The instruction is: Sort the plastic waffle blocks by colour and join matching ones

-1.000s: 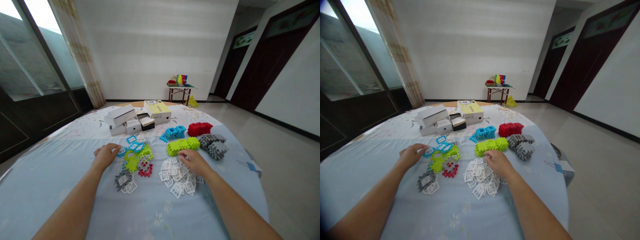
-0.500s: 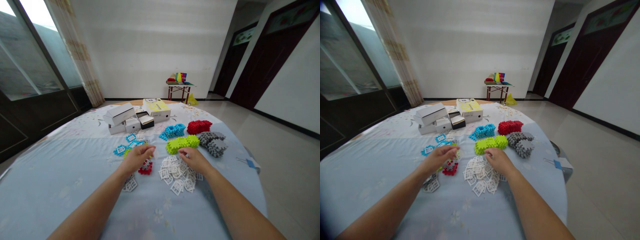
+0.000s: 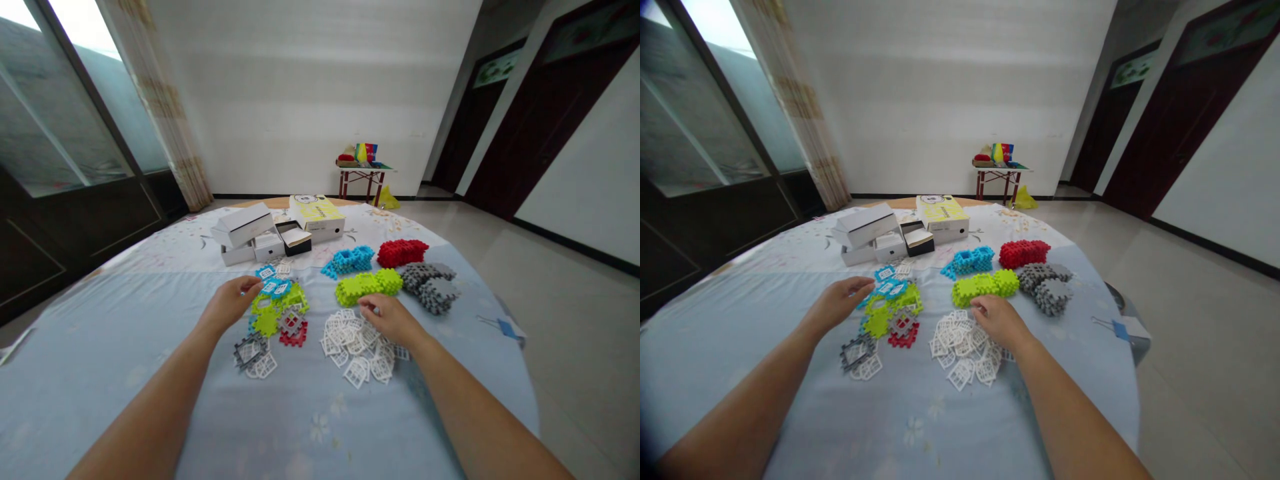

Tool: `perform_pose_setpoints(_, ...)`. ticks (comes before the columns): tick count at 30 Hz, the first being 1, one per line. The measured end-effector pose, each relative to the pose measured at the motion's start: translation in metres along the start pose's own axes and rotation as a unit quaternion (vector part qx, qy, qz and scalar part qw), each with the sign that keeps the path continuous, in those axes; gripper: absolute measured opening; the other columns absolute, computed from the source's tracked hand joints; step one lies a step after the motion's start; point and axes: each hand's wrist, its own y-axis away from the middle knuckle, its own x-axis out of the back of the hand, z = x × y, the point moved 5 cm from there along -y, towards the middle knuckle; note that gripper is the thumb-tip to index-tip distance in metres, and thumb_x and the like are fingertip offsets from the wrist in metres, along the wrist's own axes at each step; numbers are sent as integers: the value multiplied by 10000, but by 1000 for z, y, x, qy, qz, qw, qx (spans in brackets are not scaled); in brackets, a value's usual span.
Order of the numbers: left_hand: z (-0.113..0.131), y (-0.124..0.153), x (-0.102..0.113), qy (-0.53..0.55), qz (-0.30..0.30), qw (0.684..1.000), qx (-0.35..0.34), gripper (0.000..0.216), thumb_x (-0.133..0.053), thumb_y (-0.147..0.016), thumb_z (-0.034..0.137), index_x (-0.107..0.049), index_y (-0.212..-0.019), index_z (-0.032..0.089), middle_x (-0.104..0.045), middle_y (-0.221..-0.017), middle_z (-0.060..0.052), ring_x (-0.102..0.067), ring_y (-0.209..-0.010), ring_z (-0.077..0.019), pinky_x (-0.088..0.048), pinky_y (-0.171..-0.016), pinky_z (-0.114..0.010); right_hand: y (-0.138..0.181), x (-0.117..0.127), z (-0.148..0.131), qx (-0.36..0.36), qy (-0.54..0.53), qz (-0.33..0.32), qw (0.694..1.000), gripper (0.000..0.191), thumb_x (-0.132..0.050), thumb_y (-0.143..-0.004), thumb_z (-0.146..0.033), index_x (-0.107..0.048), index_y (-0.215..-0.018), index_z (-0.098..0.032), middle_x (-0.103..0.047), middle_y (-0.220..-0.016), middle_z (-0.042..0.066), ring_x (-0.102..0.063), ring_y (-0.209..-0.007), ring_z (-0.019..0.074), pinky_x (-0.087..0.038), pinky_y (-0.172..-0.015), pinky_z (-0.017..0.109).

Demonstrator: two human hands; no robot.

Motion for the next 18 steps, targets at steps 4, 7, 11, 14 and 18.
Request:
perform_pose_setpoints(4, -15, -2, -7, -38, -1, 999, 8, 441, -428, -738, 486, -646, -961, 174, -691, -933, -54, -616, -867, -196, -449, -779, -275, 0, 0, 0, -2, 2, 0, 1000, 255, -483, -793, -258, -639, -963, -149, -660, -916, 80, -589, -802, 172, -439, -772, 297)
perform_pose_setpoints(7, -14, -9, -13, -71, 4, 997, -6, 442, -406, -752, 488, -646, -967, 185, -685, -954, -55, -611, -885, -199, -445, -790, -282, 0, -1, -1, -3, 2, -1, 1000, 258, -478, -797, -258, -641, -963, -145, -660, -913, 82, -588, -807, 174, -437, -774, 295)
perform_pose_setpoints(11, -1, -35, -27, -126, 2, 991, -53, 429, -386, -777, 437, -626, -1027, 183, -660, -1023, -67, -589, -941, -204, -430, -839, -294, 0, -3, -1, -4, -2, -3, 1000, 253, -478, -798, -258, -640, -958, -148, -658, -910, 81, -587, -804, 171, -437, -760, 285)
perform_pose_setpoints(14, 10, -65, -45, -177, -30, 980, -90, 426, -364, -798, 384, -601, -1081, 173, -620, -1112, -80, -548, -1025, -209, -393, -905, -310, 0, -3, -3, -1, -2, -6, 1000, 246, -477, -802, -258, -640, -955, -154, -658, -907, 75, -585, -801, 167, -433, -757, 280)
perform_pose_setpoints(18, 14, -102, -69, -214, -61, 970, -100, 413, -402, -778, 344, -585, -1118, 197, -587, -1170, -72, -505, -1082, -231, -363, -938, -351, 0, -4, -6, 2, 3, -11, 1000, 242, -473, -809, -256, -643, -949, -156, -657, -898, 73, -584, -813, 168, -426, -764, 281)
